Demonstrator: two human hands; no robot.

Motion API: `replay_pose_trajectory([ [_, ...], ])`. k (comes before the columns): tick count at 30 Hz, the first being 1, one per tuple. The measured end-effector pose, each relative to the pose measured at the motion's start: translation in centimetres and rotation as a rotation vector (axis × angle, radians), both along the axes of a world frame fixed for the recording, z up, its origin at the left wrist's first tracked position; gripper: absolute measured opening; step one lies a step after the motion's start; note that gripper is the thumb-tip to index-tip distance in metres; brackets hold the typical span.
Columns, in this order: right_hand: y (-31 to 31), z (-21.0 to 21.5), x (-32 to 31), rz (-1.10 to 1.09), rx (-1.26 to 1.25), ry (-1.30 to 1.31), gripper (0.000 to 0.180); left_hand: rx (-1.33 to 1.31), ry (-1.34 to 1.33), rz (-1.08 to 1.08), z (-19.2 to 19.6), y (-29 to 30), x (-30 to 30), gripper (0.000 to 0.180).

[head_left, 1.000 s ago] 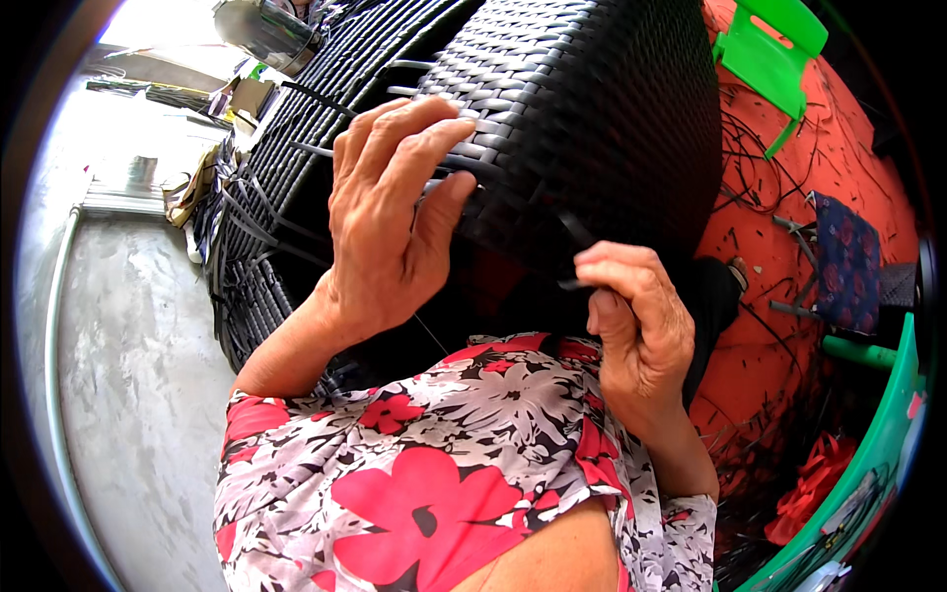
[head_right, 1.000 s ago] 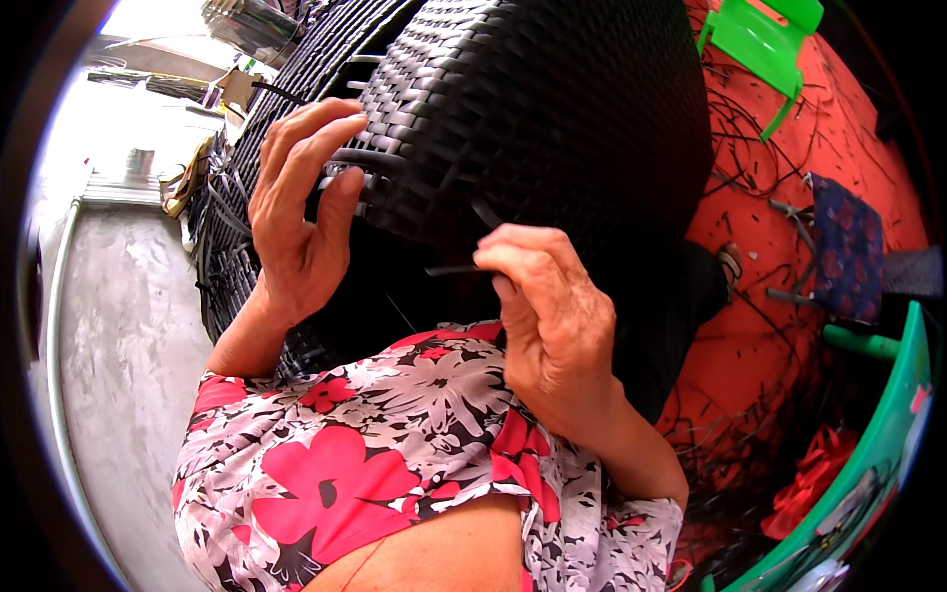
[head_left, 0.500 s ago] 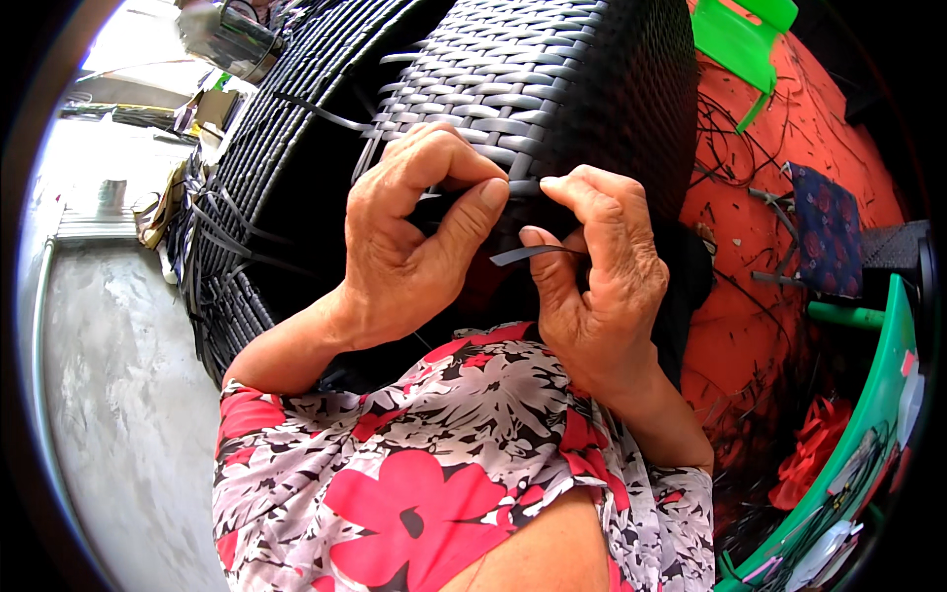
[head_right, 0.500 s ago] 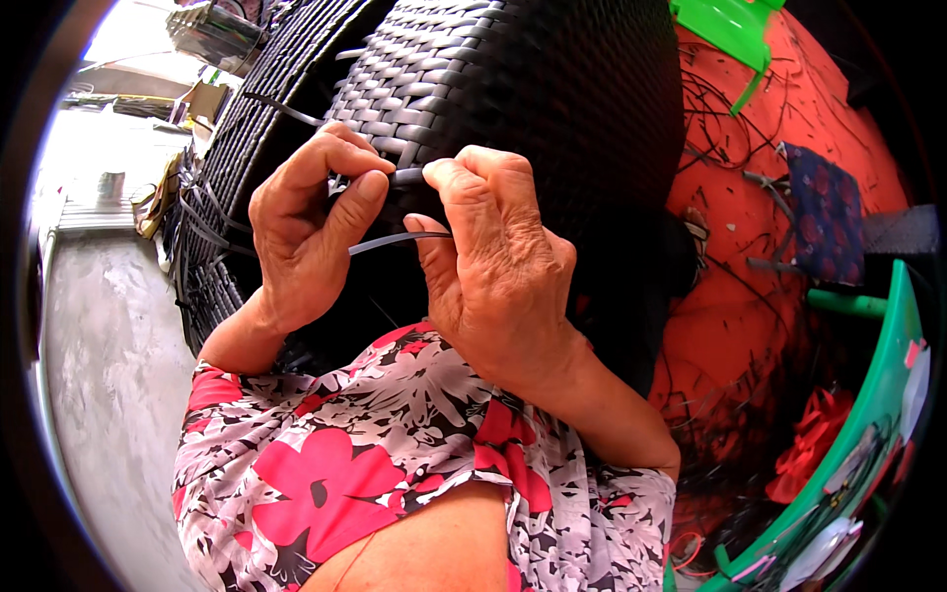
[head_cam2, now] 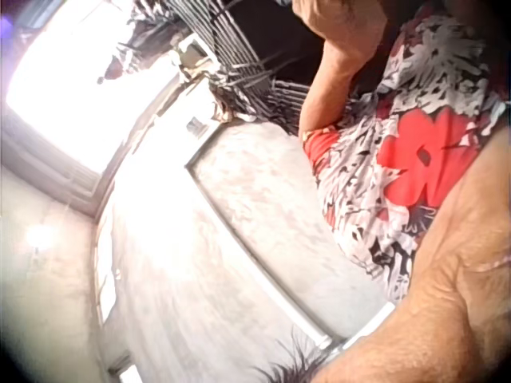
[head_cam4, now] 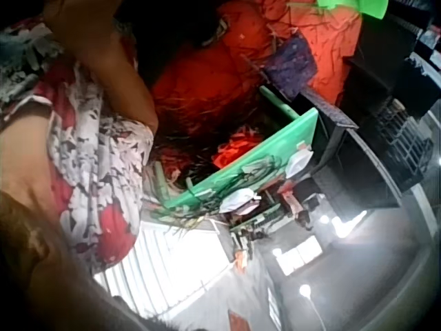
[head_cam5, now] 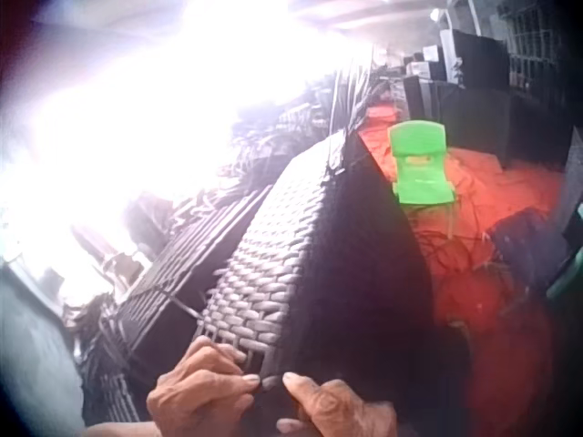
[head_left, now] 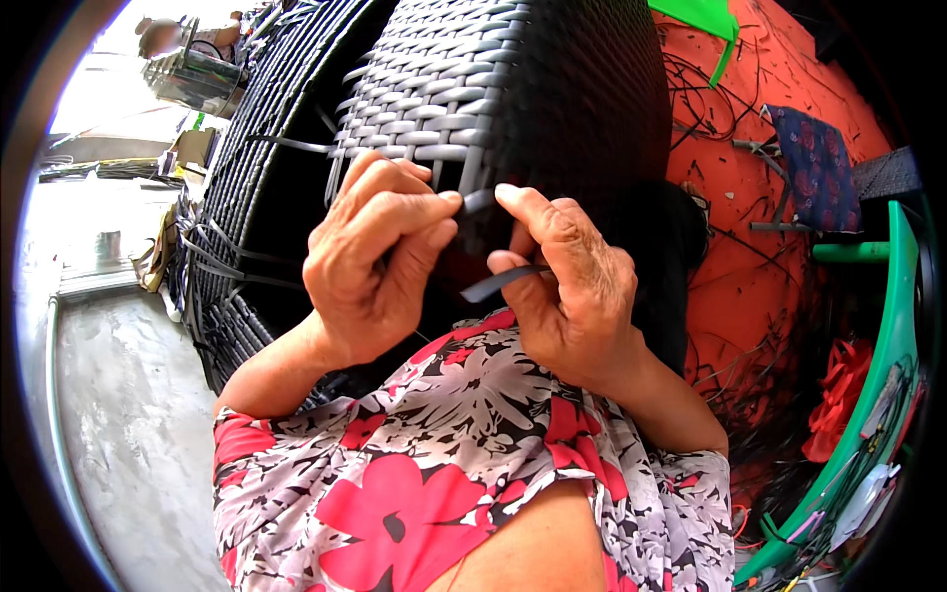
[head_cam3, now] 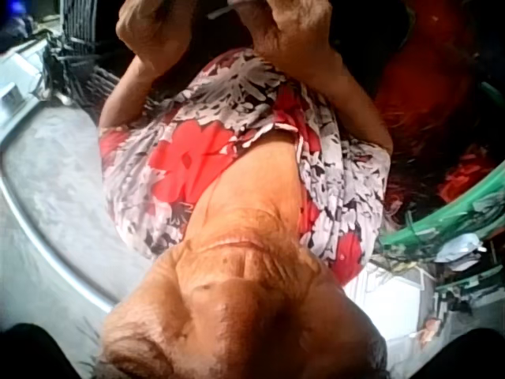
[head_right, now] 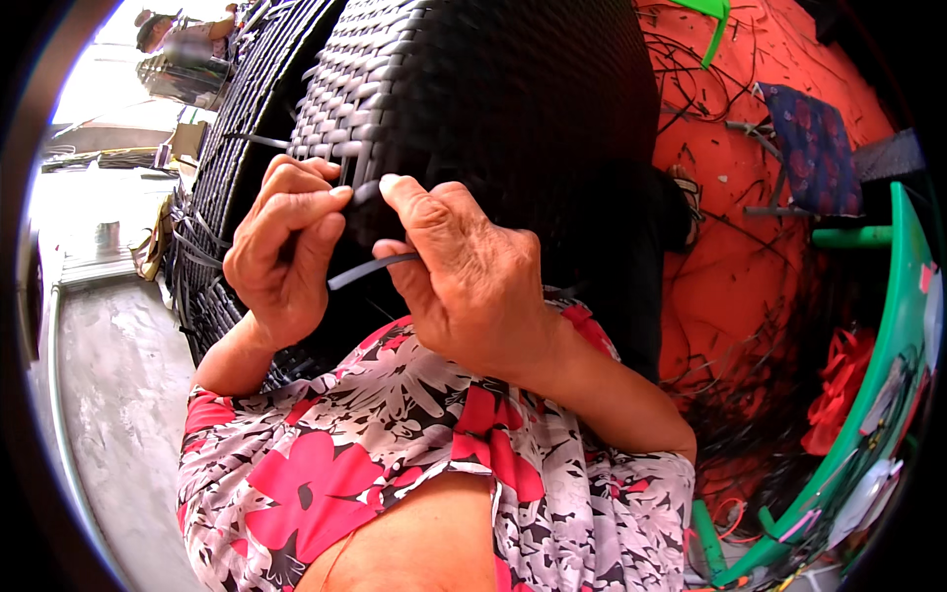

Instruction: The person weaves black plastic strips into a wicker furniture frame by hand, pulling the strips through the mesh and tucking the ends into the structure.

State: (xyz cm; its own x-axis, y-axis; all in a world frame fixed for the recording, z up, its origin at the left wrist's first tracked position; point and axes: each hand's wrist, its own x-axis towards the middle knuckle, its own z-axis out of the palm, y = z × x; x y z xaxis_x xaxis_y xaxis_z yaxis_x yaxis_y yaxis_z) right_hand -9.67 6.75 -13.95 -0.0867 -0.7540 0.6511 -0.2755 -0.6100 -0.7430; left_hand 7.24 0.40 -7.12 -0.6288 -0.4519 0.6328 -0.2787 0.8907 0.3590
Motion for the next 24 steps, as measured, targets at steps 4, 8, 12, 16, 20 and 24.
replay_pose_trajectory([
  [4, 1.1, -0.3, -2.4, 0.275, 0.252, -0.340, 0.031, 0.071, 0.025, 0.006, -0.2, -1.0, 0.0, 0.010],
  [8, 1.7, -0.1, -5.9, 0.348, 0.291, -0.479, 0.057, 0.090, 0.015, 0.053, -0.1, -0.9, 0.0, 0.012],
  [12, 1.3, 0.0, -7.8, 0.307, 0.422, -0.282, 0.073, 0.078, -0.064, 0.160, 0.4, -0.4, 0.0, 0.018],
  [16, 0.2, 0.0, -7.9, 0.303, 0.455, -0.311, 0.039, 0.061, -0.175, 0.178, 1.4, 0.0, -0.3, 0.021],
  [20, -1.2, 0.3, -8.0, 0.240, 0.503, -0.377, 0.023, 0.125, -0.219, 0.267, 2.3, 0.6, -1.2, 0.021],
  [24, -2.7, 0.8, -7.4, 0.224, 0.469, -0.304, 0.017, 0.029, -0.220, 0.215, 2.6, 0.4, -2.3, 0.023],
])
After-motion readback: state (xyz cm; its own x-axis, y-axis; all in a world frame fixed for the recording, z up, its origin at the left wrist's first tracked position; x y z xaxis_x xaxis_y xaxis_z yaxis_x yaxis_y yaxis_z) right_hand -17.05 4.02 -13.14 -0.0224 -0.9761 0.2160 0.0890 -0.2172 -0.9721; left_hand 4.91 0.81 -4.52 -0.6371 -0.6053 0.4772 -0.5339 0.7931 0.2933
